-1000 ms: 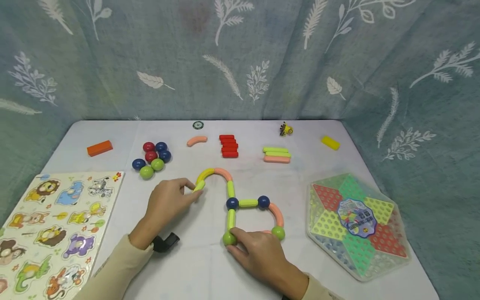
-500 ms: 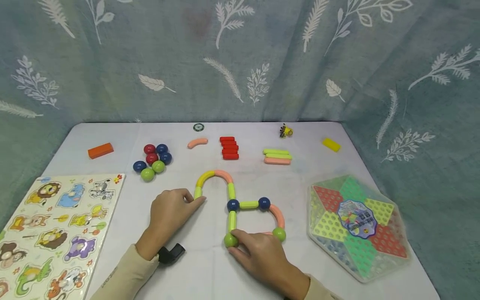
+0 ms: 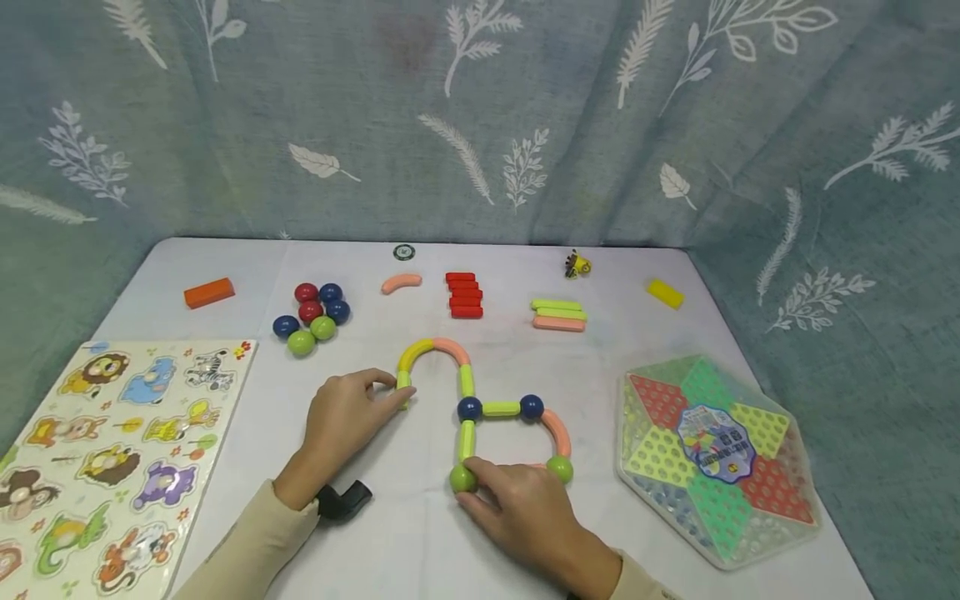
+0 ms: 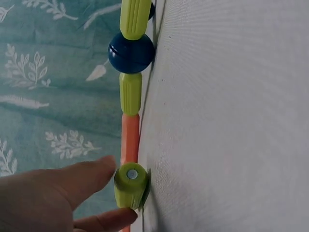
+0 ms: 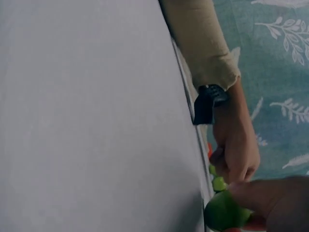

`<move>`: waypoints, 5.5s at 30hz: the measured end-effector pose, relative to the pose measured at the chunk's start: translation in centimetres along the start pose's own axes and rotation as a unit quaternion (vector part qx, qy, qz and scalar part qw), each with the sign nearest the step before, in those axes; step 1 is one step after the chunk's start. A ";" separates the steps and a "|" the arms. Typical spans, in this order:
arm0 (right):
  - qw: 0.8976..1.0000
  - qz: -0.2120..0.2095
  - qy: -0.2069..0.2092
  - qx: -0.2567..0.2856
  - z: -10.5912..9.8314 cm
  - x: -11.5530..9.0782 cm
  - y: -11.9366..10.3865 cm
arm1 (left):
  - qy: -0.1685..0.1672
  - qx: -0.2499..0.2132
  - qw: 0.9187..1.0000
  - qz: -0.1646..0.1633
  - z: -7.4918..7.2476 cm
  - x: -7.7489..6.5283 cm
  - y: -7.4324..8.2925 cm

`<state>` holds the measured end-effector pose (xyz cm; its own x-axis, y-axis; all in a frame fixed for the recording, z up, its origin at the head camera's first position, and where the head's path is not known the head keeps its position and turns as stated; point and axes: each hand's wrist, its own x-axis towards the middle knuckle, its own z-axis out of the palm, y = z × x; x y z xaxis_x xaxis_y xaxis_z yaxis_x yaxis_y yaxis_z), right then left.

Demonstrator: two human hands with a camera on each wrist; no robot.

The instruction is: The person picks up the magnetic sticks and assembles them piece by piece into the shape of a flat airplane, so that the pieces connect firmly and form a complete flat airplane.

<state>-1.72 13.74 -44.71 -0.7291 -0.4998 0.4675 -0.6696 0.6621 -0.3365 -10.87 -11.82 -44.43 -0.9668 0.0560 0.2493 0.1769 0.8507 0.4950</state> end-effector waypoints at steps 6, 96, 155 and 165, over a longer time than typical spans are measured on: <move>0.997 0.041 -0.055 0.028 -1.6 1.4 0.5 | -0.015 -0.030 0.999 -0.011 -1.2 0.6 -0.6; 0.944 -0.056 -0.325 0.012 -0.3 17.3 5.3 | -0.040 -0.129 0.984 0.116 -0.8 -3.6 -2.4; 0.990 0.037 -0.128 0.051 2.2 11.5 0.1 | 0.026 -0.102 0.988 0.112 -3.7 -1.0 -3.9; 0.989 0.047 -0.135 0.037 3.8 11.5 0.4 | -0.013 -0.073 0.993 0.094 -4.3 6.0 -2.8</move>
<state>-10.93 6.13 -42.62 -0.7934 -0.5749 0.1997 -0.5979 0.6749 -0.4324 -16.33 -16.07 -40.75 -0.9182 0.2213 0.3287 0.3778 0.7391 0.5577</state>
